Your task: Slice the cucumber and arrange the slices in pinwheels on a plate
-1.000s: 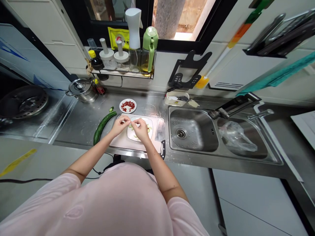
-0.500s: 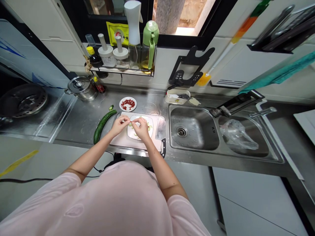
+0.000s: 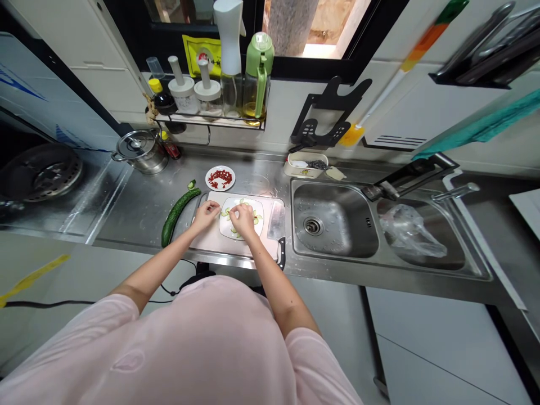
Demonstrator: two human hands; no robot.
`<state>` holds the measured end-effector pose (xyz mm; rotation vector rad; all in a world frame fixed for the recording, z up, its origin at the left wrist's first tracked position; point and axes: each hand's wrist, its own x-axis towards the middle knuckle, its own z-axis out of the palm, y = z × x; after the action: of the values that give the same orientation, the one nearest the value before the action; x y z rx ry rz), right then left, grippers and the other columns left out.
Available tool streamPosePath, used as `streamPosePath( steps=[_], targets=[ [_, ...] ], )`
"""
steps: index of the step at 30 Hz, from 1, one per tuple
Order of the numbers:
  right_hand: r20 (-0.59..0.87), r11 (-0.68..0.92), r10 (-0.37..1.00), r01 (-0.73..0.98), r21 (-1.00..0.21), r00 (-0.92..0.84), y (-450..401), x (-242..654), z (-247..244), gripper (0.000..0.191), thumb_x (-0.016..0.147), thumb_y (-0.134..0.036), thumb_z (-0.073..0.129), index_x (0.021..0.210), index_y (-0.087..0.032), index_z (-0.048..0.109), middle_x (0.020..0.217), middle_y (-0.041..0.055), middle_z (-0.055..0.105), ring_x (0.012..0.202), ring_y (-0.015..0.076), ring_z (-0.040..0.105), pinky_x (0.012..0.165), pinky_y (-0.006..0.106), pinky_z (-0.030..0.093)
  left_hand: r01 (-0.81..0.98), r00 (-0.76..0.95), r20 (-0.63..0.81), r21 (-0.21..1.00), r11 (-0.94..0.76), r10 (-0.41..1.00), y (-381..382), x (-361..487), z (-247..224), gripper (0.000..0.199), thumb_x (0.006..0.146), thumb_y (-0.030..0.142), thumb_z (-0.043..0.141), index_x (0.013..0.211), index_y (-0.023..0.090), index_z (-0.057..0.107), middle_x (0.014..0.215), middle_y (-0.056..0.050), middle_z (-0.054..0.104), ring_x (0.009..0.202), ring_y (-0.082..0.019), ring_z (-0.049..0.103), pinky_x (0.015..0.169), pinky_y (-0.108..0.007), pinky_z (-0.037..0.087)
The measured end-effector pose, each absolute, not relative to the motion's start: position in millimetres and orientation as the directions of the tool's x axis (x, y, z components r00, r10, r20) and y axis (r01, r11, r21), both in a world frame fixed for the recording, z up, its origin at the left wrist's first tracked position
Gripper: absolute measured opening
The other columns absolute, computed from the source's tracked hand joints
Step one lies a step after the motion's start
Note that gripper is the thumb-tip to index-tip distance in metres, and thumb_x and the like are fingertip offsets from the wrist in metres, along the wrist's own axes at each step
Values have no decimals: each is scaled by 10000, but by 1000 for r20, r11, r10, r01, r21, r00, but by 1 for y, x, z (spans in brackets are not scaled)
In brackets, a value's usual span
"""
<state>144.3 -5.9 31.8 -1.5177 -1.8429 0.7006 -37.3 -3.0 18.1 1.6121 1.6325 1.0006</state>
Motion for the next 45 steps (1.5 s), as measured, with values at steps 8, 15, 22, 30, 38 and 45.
streamPosePath(
  steps=[8, 15, 22, 30, 38, 45],
  targets=[
    [34, 143, 988, 804, -578, -152, 2, 138, 9, 185, 877, -329, 506, 825, -210, 638, 983, 69, 581, 1002, 254, 404, 847, 362, 278, 607, -76, 22, 794, 29, 997, 4, -39, -3, 258, 761, 272, 617, 1006, 191, 629, 1012, -44, 601, 730, -120, 550, 767, -279, 466],
    [33, 151, 987, 831, -535, -158, 5, 133, 1, 192, 890, -312, 483, 831, -208, 634, 980, 77, 572, 1007, 254, 388, 854, 368, 255, 623, -87, 13, 781, 44, 996, 10, -34, -8, 300, 747, 237, 631, 1042, 187, 617, 1025, -51, 585, 729, -120, 548, 759, -274, 465],
    [15, 146, 987, 848, -510, -161, 5, 129, -5, 186, 883, -302, 491, 837, -195, 636, 991, 91, 562, 1002, 259, 384, 844, 376, 254, 634, -84, 12, 772, 44, 996, 10, -32, -11, 357, 733, 236, 645, 1083, 187, 597, 1004, -50, 583, 725, -117, 539, 755, -270, 463],
    [6, 161, 984, 862, -480, -180, 7, 127, -4, 192, 893, -290, 469, 855, -194, 631, 1009, 96, 554, 1012, 262, 371, 850, 378, 252, 647, -81, 14, 762, 42, 997, 12, -29, -12, 393, 717, 240, 662, 1100, 200, 582, 996, -46, 572, 742, -122, 532, 751, -268, 456],
    [14, 162, 984, 857, -489, -177, 7, 126, -5, 192, 890, -297, 474, 843, -195, 630, 1009, 93, 549, 1009, 258, 372, 842, 373, 253, 657, -98, -93, 742, 135, 991, 16, -26, -20, 542, 681, 292, 705, 1187, 214, 529, 1021, -44, 559, 709, -113, 520, 721, -263, 453],
    [6, 158, 984, 864, -477, -177, 8, 124, -7, 194, 891, -303, 475, 849, -194, 630, 1026, 95, 549, 1017, 260, 364, 846, 375, 244, 662, -98, -135, 731, 165, 986, 17, -21, -22, 552, 691, 300, 695, 1203, 214, 508, 1000, -29, 569, 668, -98, 517, 704, -250, 447]
  ],
)
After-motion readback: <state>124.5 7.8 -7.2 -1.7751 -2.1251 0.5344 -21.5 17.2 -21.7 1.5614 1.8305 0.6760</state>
